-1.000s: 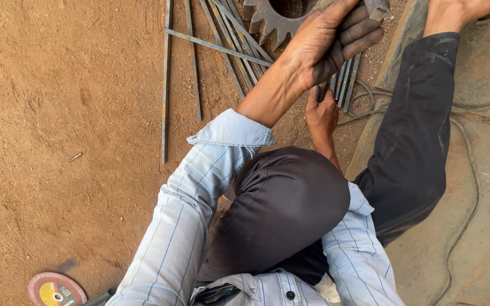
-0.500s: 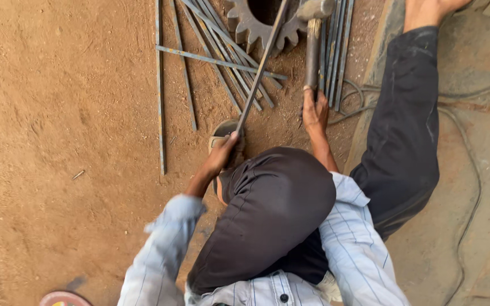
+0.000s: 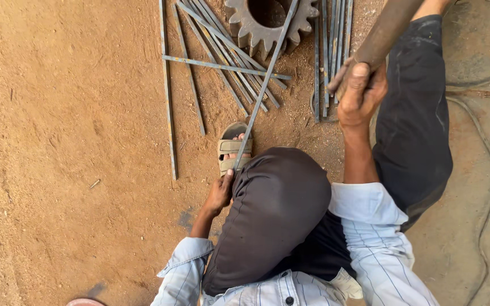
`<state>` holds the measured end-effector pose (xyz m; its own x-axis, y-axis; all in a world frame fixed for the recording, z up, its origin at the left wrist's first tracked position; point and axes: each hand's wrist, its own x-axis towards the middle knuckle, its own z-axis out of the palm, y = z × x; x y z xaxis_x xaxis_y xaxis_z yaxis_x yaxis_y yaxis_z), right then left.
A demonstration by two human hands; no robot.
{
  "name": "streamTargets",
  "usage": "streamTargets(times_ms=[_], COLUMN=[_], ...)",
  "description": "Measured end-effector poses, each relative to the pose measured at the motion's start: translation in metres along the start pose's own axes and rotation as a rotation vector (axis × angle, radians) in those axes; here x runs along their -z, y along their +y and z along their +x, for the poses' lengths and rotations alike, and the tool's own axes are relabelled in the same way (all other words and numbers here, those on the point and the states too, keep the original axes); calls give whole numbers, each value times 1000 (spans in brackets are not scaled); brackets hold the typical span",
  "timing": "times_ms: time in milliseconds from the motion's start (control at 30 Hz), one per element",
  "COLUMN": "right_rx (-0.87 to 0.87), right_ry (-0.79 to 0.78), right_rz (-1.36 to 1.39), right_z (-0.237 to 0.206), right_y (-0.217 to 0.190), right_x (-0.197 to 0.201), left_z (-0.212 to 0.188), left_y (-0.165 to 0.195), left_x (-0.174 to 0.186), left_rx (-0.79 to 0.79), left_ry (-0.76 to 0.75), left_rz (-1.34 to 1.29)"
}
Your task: The person sits on the ground and repeatedly hammers thin metal rods against a large gear-like metal object. They pick up rods from a pile, strike them with a hammer, and place them back down, continuing the process throughout the clip.
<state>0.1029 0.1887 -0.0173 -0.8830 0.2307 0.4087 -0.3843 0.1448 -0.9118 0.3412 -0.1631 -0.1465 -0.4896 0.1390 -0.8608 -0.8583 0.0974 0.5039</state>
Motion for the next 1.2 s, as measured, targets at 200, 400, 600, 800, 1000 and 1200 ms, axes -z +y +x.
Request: streamTargets(times_ms=[200,400,600,800,1000,1200], right_rx=[-229,-236,24,-555,-550,-591], right_ry=[-287,-132,-220,-287,-295,-284], right_rz=[-773,-578,-1050,-858,-1019,-957], right_z=[-20,-27,-43,-51,-55,-61], right_y=[30,32,69,87,79,89], right_x=[-8,9,16,30,8,1], left_z=[2,16,33,52,68,14], left_y=[-12,-11,13,59,198,355], left_x=[5,2,-11,-29,-65,-101], left_rx=[-25,-118,-184,-393,-120,-330], left_ry=[-1,32,52,40,-424,-852], left_rz=[-20,9,-79,-41,-504,-875])
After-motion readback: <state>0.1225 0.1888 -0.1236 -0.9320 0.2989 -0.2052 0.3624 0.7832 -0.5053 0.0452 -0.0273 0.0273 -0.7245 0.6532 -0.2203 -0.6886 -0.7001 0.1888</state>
